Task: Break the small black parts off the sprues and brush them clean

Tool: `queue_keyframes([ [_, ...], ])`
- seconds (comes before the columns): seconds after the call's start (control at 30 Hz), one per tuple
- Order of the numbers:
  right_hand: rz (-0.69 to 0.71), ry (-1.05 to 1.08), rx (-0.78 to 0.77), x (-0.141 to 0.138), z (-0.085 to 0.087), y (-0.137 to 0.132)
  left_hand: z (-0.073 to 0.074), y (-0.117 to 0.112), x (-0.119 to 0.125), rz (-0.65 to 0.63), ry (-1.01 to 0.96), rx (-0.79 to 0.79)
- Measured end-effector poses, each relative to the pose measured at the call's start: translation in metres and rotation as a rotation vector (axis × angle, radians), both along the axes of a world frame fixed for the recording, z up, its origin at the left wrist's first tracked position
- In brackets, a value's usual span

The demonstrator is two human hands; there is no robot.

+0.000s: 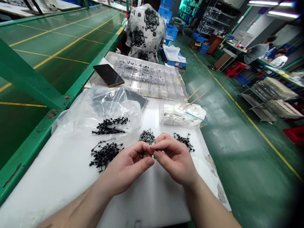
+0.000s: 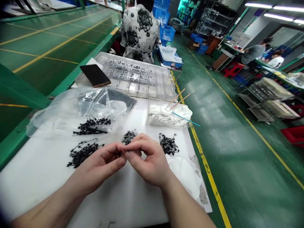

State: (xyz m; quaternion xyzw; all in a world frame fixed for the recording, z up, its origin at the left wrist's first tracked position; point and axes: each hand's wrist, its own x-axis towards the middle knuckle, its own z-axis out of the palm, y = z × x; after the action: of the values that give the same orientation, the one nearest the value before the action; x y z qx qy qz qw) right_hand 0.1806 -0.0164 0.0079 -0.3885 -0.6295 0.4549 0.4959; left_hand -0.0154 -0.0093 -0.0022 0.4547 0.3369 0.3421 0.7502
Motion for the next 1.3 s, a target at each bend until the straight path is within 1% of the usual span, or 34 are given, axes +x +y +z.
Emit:
queue_keyframes([
  [0.13, 0.039, 0.017, -0.010, -0.001, -0.002, 0.000, 0.004, 0.001, 0.000, 0.019, 0.030, 0.079],
  [0.27, 0.075, 0.049, -0.030, -0.002, -0.004, 0.001, 0.003, 0.003, -0.002, -0.015, 0.076, 0.131],
  [0.43, 0.032, 0.059, -0.001, -0.002, -0.003, -0.001, 0.000, 0.005, -0.006, -0.035, 0.200, 0.171],
  [0.57, 0.003, -0.008, 0.010, 0.000, -0.001, -0.002, 0.002, 0.005, -0.008, -0.032, 0.313, 0.235],
  [0.63, -0.012, -0.029, 0.002, 0.001, -0.002, 0.000, 0.003, 0.005, -0.007, -0.018, 0.338, 0.245],
  [0.73, -0.021, -0.022, 0.008, -0.001, -0.005, 0.002, 0.006, 0.005, -0.005, 0.011, 0.322, 0.237],
  [0.8, -0.030, -0.024, 0.021, -0.002, 0.000, -0.001, 0.006, 0.004, -0.004, 0.039, 0.312, 0.243],
  [0.87, -0.077, -0.047, 0.028, -0.001, 0.015, -0.009, 0.006, 0.002, -0.005, 0.064, 0.324, 0.248],
  [0.9, -0.128, -0.063, 0.037, 0.001, 0.026, -0.014, 0.005, 0.002, -0.006, 0.074, 0.334, 0.247],
  [0.97, -0.303, -0.079, 0.112, 0.011, 0.051, -0.022, 0.003, 0.000, -0.008, 0.089, 0.351, 0.235],
  [1.03, -0.565, -0.051, 0.279, 0.031, 0.069, -0.020, 0.003, -0.001, -0.008, 0.108, 0.354, 0.223],
  [1.07, -0.712, -0.025, 0.358, 0.044, 0.073, -0.015, 0.003, -0.001, -0.008, 0.127, 0.354, 0.221],
  [1.1, -0.863, 0.010, 0.371, 0.058, 0.072, -0.007, 0.005, -0.002, -0.007, 0.154, 0.355, 0.223],
  [1.13, -1.022, 0.063, 0.339, 0.073, 0.066, 0.003, 0.006, -0.002, -0.005, 0.184, 0.358, 0.230],
  [1.17, -1.183, 0.139, 0.237, 0.087, 0.057, 0.014, 0.008, -0.002, -0.004, 0.214, 0.363, 0.241],
  [1.2, -1.288, 0.241, 0.053, 0.100, 0.046, 0.024, 0.009, -0.002, -0.003, 0.239, 0.370, 0.257],
  [1.23, -1.302, 0.293, -0.050, 0.111, 0.034, 0.033, 0.010, -0.001, -0.002, 0.258, 0.379, 0.272],
  [1.3, -1.259, 0.367, -0.177, 0.124, 0.010, 0.046, 0.008, 0.001, -0.003, 0.263, 0.398, 0.297],
])
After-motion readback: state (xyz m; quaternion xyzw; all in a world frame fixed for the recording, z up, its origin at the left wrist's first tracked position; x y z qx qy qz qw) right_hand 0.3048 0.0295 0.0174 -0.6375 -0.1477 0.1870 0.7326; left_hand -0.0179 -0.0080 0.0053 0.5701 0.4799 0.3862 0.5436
